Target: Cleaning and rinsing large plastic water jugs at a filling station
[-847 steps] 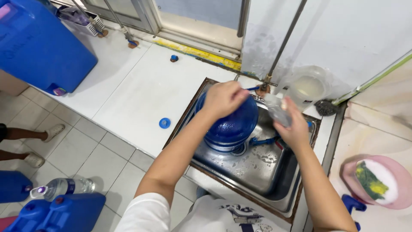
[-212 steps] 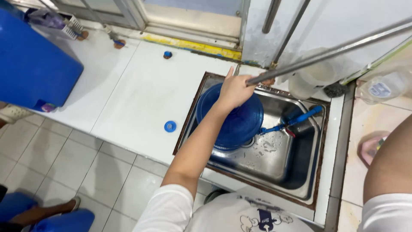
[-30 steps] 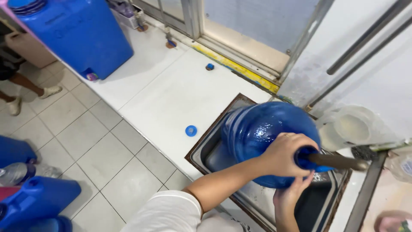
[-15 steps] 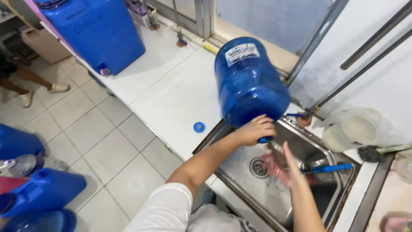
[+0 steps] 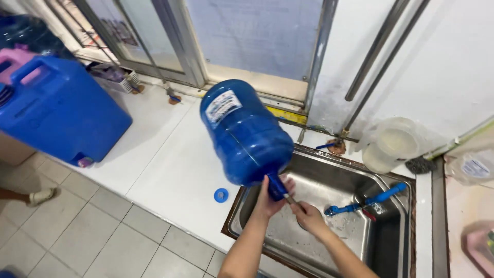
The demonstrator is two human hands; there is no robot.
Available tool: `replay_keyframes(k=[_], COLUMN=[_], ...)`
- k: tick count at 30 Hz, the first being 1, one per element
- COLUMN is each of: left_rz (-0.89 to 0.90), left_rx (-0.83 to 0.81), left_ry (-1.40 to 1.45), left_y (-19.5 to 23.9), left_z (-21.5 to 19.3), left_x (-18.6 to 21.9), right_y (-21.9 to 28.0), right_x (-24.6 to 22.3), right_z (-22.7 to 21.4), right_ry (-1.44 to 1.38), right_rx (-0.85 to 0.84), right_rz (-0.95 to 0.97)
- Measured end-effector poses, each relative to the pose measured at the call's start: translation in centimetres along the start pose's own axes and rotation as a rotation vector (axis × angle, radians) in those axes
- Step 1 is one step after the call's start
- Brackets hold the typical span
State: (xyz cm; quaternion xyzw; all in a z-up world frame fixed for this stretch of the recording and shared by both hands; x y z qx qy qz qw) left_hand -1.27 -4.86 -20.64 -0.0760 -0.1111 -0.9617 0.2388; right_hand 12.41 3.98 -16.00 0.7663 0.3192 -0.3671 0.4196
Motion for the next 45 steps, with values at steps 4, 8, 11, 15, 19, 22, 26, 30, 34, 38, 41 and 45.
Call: replay_keyframes(k=[4, 8, 11, 15, 19, 22, 26, 30, 34, 38, 41, 45], left_rz=[0.204, 0.141, -0.049, 0.063, 0.132, 0.128, -0.121, 0.088, 0.072, -0.018, 0.010, 0.164], left_rx=[-0.072, 0.486, 0.515, 0.116, 0.396, 0.612, 0.518, 0.238, 0.373, 0.548, 0.325, 0.455], left_ry=[0.224, -0.326, -0.602, 0.143, -0.105, -0.799, -0.455, 0.147, -0.279, -0.614, -0.163, -0.208], left_y=[-3.8, 0.0, 6.2, 0.6, -1.6, 2.6, 0.9, -3.8, -1.1, 2.1, -0.4, -1.7], left_z=[1.9, 4.3, 10.1, 0.8, 0.3, 8.0, 6.3, 1.5, 3.3, 4.5, 1.3, 1.3], left_x=[0.5, 1.2, 1.6, 0.9, 0.4, 1.9, 1.4, -2.1, -1.4, -0.6, -1.7, -2.4], right_y=[-0.8, -1.7, 1.6, 2.2, 0.2, 0.5, 0.1, 2.5, -0.7, 2.3, 1.3, -0.8], right_x=[1.1, -0.9, -1.3, -2.1, -2.0, -0.9, -0.2, -2.1, 0.6, -1.9, -0.1, 0.0], right_z=[3.3, 1.3, 1.1, 4.2, 3.4, 2.4, 0.7, 1.7, 3.0, 0.0, 0.4, 0.8], right_ry=[-0.687, 0.262, 0.129, -0.600, -0.284, 0.159, 0.081, -0.492, -0.267, 0.159, 0.063, 0.053], right_rx=[0.024, 0.019, -0.106, -0.105, -0.009, 0.003, -0.051, 0.079, 0.043, -0.026, 0.033, 0.085], right_rz=[-0.005, -0.072, -0.047, -0.029, -0.148, -0.049, -0.082, -0.107, -0.005, -0.069, -0.082, -0.098])
Point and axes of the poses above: each hand's wrist, its own y-axis away from the middle knuckle, its own z-axis out of the palm, x = y × z, the point moved 4 cm from there along -y, towards the middle knuckle, and after that the axes turned 1 degree about y, right-handed, at the moved point
